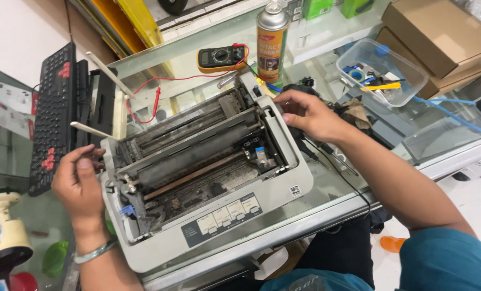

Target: Cleaning the internal components of a printer using a brush to remove dust and debris.

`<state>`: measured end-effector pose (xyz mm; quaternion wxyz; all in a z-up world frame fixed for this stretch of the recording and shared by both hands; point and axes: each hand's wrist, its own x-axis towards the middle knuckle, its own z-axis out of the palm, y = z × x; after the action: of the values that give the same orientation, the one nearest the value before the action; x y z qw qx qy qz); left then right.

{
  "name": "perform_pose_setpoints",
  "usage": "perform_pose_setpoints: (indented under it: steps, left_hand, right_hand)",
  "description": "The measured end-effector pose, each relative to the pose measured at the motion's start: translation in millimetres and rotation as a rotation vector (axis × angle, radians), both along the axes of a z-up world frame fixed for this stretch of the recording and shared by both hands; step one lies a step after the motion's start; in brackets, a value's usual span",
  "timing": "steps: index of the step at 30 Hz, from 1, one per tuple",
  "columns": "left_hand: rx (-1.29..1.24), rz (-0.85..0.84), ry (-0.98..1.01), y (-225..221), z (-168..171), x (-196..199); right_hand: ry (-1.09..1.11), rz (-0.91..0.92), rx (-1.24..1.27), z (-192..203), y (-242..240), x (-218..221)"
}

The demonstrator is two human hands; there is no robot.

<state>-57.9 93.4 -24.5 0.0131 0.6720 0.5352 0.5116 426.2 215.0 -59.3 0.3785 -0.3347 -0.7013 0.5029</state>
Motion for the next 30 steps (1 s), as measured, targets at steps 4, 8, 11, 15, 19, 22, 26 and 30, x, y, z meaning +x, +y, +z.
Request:
perform_pose_setpoints:
  steps: [4, 8, 11, 15, 19, 22, 26, 30]
  left_hand:
    - [0.033, 0.032, 0.048, -0.3, 3.8, -2.2]
    - [0.069, 0.004, 0.099, -1.3, 6.4, -5.0]
    - [0.119, -0.014, 0.104, 3.5, 5.7, -11.5]
    - [0.16, -0.04, 0.1, 6.4, 5.2, -15.1]
    - [0.171, -0.045, 0.079, 2.1, 10.8, -13.3]
    - [0.178, -0.073, 0.022, 1.2, 13.9, -12.8]
    - [0.172, -0.062, 0.036, -1.7, 13.8, -14.2]
    - [0.176, -0.074, 0.042, -4.3, 15.0, -14.2]
  right_hand:
    - [0.013, 0.031, 0.073, -13.7, 6.6, 6.3]
    - [0.033, 0.074, 0.278, -11.7, 7.2, 7.9]
    - [0.029, 0.055, 0.436, -4.3, 5.9, 3.7]
    - [0.104, 0.047, 0.319, -2.8, 0.3, -1.4]
    - [0.088, -0.012, 0.251, -17.8, 19.1, 6.6]
    - [-0.299, -0.369, 0.574, -22.2, 30.1, -4.6]
    - [-0.673, -0.227, 0.853, -27.0, 45.5, -17.7]
    - [-0.819, -0.203, 0.769, -25.8, 65.3, -28.0]
